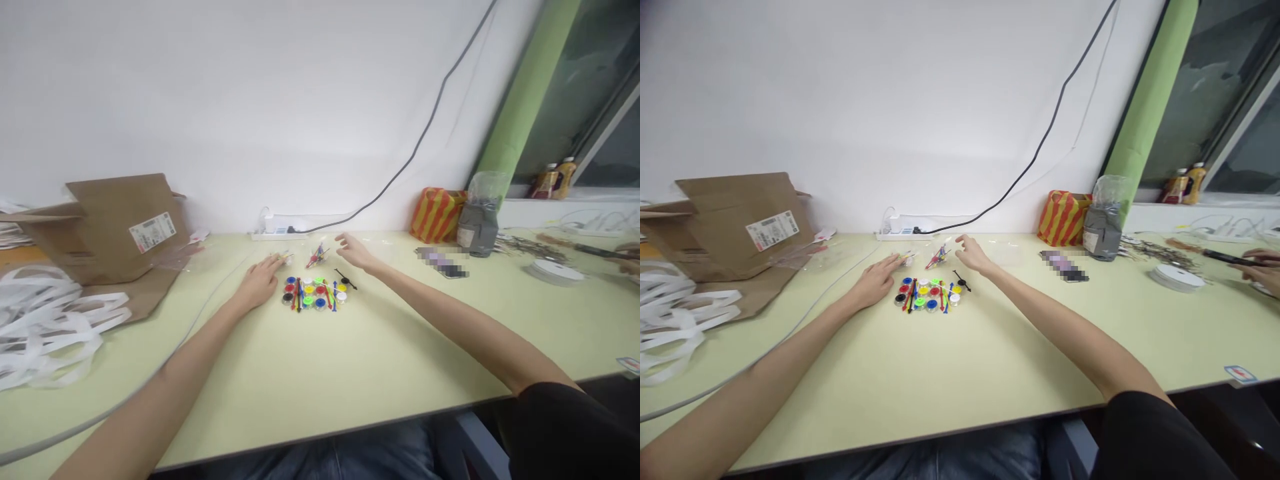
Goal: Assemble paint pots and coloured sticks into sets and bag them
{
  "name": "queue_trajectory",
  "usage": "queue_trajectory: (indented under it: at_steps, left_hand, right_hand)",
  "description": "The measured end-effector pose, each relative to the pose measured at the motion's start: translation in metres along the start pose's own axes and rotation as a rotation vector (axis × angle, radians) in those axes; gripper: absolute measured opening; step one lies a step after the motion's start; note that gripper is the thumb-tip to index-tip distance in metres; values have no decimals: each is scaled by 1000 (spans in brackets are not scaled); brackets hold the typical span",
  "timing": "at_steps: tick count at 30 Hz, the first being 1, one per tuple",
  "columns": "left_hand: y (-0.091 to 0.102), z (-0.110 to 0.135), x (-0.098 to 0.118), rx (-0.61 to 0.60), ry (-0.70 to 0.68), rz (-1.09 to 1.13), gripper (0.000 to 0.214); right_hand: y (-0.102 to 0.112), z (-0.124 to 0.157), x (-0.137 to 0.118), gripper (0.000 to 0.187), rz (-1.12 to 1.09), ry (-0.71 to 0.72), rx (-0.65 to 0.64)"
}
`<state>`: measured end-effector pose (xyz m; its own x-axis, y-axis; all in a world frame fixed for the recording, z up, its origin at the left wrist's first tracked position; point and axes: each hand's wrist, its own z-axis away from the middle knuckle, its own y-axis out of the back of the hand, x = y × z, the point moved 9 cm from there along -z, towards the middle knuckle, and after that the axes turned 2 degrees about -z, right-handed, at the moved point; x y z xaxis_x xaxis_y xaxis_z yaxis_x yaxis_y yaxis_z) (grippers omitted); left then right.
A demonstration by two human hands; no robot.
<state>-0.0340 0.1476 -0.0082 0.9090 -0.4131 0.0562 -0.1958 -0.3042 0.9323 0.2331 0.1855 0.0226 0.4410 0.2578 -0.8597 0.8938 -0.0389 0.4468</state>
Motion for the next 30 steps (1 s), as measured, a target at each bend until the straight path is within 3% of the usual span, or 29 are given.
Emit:
queue_trajectory:
  at_steps: [2, 4, 6, 12, 17, 23, 27, 30]
  left_hand:
    - [-1, -2, 0, -3, -5, -33, 67]
    - [-2, -3, -1, -8, -7, -57, 67]
    - [-2, -4, -1, -11, -12, -72, 67]
    - [13, 0, 10, 61, -53, -117, 77]
    - [30, 7, 30, 106, -121, -28, 90]
    - [54, 20, 79, 186, -252, 147, 83]
    - [56, 31, 122, 174, -440, 190, 75]
    - [52, 38, 143, 135, -544, 180, 80]
  right_hand:
    - [8, 30, -6, 45, 79, 139, -4]
    - [12, 59, -18, 48, 245, 369, 5]
    - [15, 79, -19, 46, 302, 477, 38]
    - [22, 85, 1, 36, 162, 381, 150]
    - [15, 97, -13, 34, 159, 456, 138]
    - [-1, 119, -37, 26, 266, 581, 68]
    - [-13, 122, -40, 18, 406, 614, 19]
    - [-15, 118, -33, 24, 465, 599, -2]
